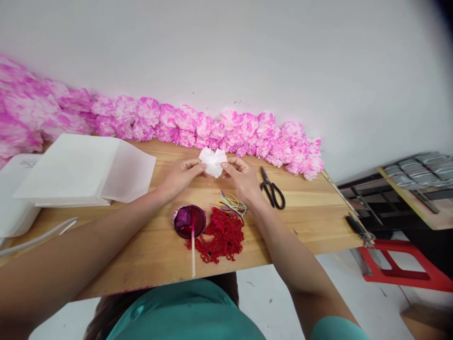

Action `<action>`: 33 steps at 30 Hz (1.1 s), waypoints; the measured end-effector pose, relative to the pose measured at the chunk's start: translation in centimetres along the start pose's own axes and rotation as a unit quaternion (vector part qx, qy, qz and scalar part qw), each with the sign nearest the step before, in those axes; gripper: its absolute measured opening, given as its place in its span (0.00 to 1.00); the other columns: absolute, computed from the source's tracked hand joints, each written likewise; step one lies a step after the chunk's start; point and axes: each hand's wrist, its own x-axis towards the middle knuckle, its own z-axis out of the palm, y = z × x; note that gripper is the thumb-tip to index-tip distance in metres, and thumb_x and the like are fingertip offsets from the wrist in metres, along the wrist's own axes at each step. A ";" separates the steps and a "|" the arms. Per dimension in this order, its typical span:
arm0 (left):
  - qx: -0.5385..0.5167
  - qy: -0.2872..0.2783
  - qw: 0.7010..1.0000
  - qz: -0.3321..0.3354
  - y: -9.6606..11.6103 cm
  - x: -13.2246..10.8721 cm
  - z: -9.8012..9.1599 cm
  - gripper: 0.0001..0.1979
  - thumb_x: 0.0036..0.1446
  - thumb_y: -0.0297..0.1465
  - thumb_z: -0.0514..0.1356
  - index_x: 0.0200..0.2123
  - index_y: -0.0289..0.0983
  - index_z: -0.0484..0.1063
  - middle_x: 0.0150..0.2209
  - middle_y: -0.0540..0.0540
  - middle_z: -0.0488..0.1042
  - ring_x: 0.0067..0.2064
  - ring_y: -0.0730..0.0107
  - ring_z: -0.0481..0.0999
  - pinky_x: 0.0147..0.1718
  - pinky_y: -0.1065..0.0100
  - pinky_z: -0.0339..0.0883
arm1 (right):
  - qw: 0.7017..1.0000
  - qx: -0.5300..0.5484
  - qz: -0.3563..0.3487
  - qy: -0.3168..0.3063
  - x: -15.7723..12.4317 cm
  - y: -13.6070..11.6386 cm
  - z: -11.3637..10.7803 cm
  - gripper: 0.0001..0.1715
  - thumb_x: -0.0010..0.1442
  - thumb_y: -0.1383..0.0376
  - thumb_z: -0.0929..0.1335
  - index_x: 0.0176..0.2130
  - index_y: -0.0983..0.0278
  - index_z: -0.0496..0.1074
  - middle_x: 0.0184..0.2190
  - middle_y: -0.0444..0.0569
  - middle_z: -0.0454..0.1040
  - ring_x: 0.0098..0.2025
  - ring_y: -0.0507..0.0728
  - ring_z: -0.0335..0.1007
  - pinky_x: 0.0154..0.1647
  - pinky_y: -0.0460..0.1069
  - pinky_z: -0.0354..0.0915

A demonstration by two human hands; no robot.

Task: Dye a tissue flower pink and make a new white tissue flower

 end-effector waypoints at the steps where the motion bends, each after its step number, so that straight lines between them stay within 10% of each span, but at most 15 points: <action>1: -0.014 -0.001 1.000 0.000 0.0 0.0 0.0 0.16 0.54 0.43 0.61 0.26 0.36 0.76 0.29 0.47 0.80 0.35 0.65 0.76 0.40 0.66 0.68 | 1.000 0.017 0.012 0.001 0.0 0.0 0.0 0.16 0.48 0.53 0.77 0.32 0.61 0.76 0.26 0.41 0.74 0.26 0.49 0.65 0.30 0.46 0.65; 8: -0.072 0.007 0.997 0.003 -0.6 0.1 0.0 0.17 0.56 0.43 0.61 0.25 0.36 0.77 0.27 0.46 0.80 0.33 0.68 0.76 0.38 0.69 0.67 | 0.999 -0.041 0.027 -0.014 -0.4 -0.3 -0.2 0.29 0.58 0.39 0.67 0.29 0.62 0.73 0.27 0.46 0.74 0.29 0.52 0.68 0.33 0.48 0.67; 14: -0.016 -0.014 1.000 0.018 0.1 -0.3 0.2 0.19 0.59 0.45 0.59 0.28 0.36 0.77 0.30 0.46 0.80 0.35 0.66 0.76 0.40 0.67 0.68 | 0.967 -0.236 -0.095 -0.009 -1.5 -1.4 0.8 0.17 0.58 0.52 0.70 0.28 0.62 0.71 0.25 0.42 0.72 0.30 0.52 0.65 0.35 0.48 0.61; 21: 0.089 -0.033 0.995 0.026 0.1 -0.5 0.7 0.21 0.61 0.46 0.56 0.30 0.35 0.77 0.32 0.45 0.81 0.36 0.63 0.77 0.37 0.67 0.66 | 0.973 -0.205 -0.102 -0.039 -1.6 -1.2 1.1 0.12 0.59 0.56 0.69 0.30 0.61 0.73 0.28 0.44 0.75 0.31 0.52 0.68 0.35 0.48 0.63; 33: -0.017 0.014 1.000 0.000 -0.1 -0.1 0.1 0.17 0.55 0.45 0.62 0.26 0.36 0.75 0.29 0.47 0.79 0.34 0.66 0.75 0.39 0.66 0.69 | 1.000 -0.007 0.013 -0.018 -0.2 -0.2 -0.2 0.21 0.55 0.46 0.73 0.31 0.61 0.75 0.27 0.42 0.72 0.28 0.50 0.67 0.32 0.47 0.66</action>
